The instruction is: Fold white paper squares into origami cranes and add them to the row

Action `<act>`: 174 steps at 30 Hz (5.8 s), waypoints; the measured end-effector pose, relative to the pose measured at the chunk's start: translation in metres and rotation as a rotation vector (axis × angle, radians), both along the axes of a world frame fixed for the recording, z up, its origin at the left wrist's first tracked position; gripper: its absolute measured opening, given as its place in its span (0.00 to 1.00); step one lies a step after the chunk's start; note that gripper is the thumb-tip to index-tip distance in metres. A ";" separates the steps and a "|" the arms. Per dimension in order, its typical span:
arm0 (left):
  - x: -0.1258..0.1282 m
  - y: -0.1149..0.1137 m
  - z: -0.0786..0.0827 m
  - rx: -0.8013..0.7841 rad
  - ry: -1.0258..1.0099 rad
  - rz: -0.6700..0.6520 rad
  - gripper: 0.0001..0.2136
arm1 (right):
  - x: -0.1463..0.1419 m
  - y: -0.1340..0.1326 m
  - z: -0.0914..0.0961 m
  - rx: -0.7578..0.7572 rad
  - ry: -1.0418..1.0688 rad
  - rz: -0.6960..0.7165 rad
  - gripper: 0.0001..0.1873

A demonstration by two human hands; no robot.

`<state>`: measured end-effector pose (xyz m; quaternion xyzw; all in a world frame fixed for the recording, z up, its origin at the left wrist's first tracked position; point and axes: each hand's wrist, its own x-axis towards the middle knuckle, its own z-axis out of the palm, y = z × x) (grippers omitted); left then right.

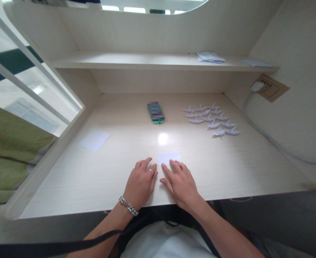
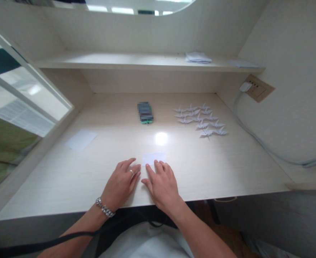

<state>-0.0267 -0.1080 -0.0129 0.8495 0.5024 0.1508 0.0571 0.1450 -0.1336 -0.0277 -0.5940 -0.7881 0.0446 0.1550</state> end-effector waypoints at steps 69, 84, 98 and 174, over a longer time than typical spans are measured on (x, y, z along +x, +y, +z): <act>0.004 0.113 0.009 -0.556 -0.817 0.003 0.14 | 0.034 0.128 0.017 -0.503 0.962 0.080 0.12; 0.015 0.100 0.012 -0.695 -1.046 0.164 0.13 | 0.015 0.119 0.018 -0.485 1.271 -0.007 0.16; 0.018 0.099 0.010 -0.738 -1.060 0.268 0.13 | 0.009 0.119 0.008 -0.475 1.234 -0.110 0.16; 0.006 0.113 0.005 -0.601 -1.390 0.440 0.15 | 0.018 0.126 0.008 -0.401 1.230 -0.170 0.16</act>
